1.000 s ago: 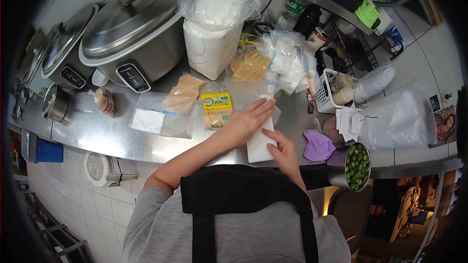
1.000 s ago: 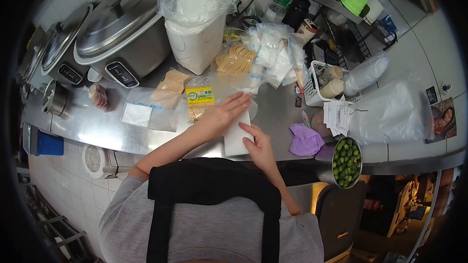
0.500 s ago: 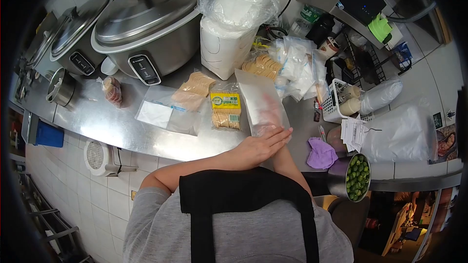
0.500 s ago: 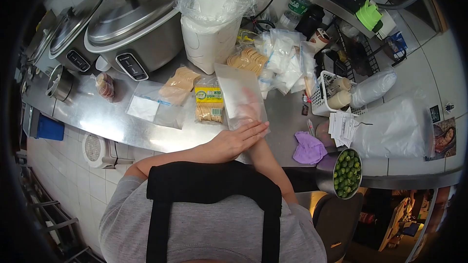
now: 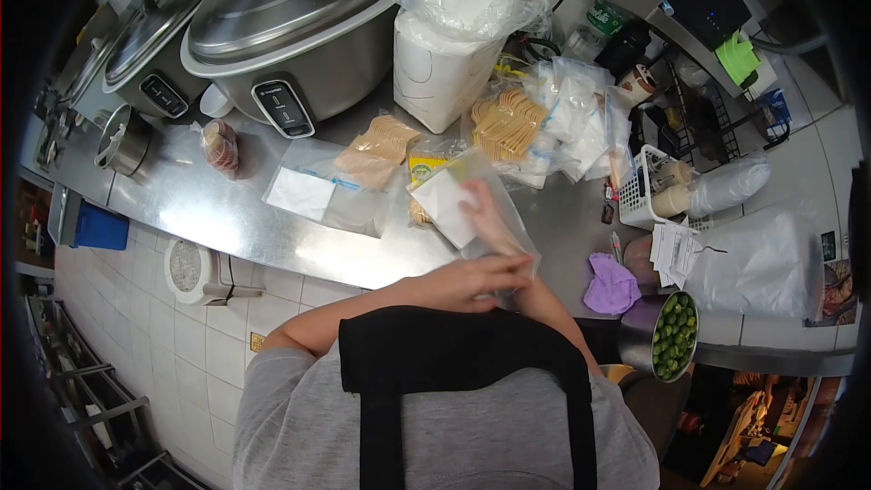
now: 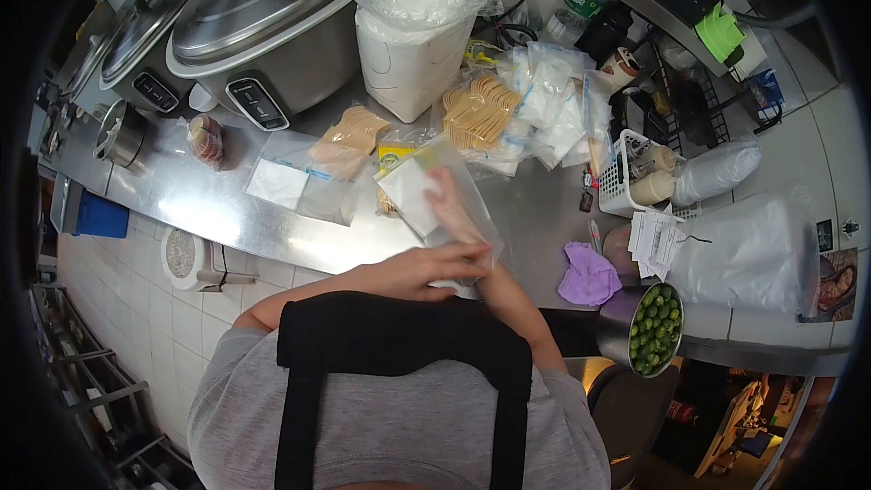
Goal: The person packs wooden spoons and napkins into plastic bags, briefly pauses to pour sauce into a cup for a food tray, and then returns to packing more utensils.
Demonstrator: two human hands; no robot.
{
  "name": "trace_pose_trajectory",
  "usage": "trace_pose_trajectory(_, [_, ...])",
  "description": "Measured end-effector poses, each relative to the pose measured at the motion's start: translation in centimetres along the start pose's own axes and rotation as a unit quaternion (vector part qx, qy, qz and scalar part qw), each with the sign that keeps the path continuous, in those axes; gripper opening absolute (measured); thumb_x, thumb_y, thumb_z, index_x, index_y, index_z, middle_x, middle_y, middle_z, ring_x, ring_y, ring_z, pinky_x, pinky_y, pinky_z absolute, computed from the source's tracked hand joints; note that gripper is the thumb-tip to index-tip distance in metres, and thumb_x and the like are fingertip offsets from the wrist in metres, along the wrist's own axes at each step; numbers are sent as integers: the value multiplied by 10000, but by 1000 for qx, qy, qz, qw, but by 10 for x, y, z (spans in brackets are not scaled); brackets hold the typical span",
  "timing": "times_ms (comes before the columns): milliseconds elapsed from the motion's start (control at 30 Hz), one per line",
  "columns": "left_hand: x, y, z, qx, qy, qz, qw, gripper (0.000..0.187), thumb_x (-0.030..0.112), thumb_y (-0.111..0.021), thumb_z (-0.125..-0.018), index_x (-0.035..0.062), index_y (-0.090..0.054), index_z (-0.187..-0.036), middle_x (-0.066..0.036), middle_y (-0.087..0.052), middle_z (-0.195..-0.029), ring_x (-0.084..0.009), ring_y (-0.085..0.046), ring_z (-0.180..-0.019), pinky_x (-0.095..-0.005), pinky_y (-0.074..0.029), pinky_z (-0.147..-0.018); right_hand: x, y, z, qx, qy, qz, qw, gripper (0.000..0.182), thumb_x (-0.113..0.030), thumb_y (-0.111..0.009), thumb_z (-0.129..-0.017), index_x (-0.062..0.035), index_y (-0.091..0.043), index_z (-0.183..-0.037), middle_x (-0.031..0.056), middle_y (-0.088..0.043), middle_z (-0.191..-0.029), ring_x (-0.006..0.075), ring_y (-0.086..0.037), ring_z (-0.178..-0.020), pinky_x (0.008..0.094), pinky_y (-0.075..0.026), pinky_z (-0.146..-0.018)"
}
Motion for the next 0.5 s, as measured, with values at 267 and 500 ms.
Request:
trace_pose_trajectory(267, [-89, 43, 57, 235, 227, -225, 918, 221, -22, -526, -726, 12, -555, -942, -118, -555, -983, -302, -524, -947, -356, -434, -812, -62, 2, 7, -44, -134, 110, 984, 382, -51, -404, -806, -116, -329, -1174, 199, -492, -1100, 349, -508, -997, 373, -382, -867])
trace_pose_trajectory(500, [-100, 90, 58, 352, 175, -323, 861, 490, 28, -595, -718, 39, -465, -1190, -158, -575, -1026, -342, -512, -1019, -382, -419, -869, -35, -2, 7, 26, -77, 83, 993, 425, 12, -512, -777, -97, -413, -1176, 138, -558, -1041, 256, -538, -1020, 336, -413, -842])
Point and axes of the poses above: each hand's wrist, its own z-axis away from the middle knuckle, its own y-axis out of the back of the hand, x = y × z, the point moved 4 cm from there along -z, towards the middle knuckle
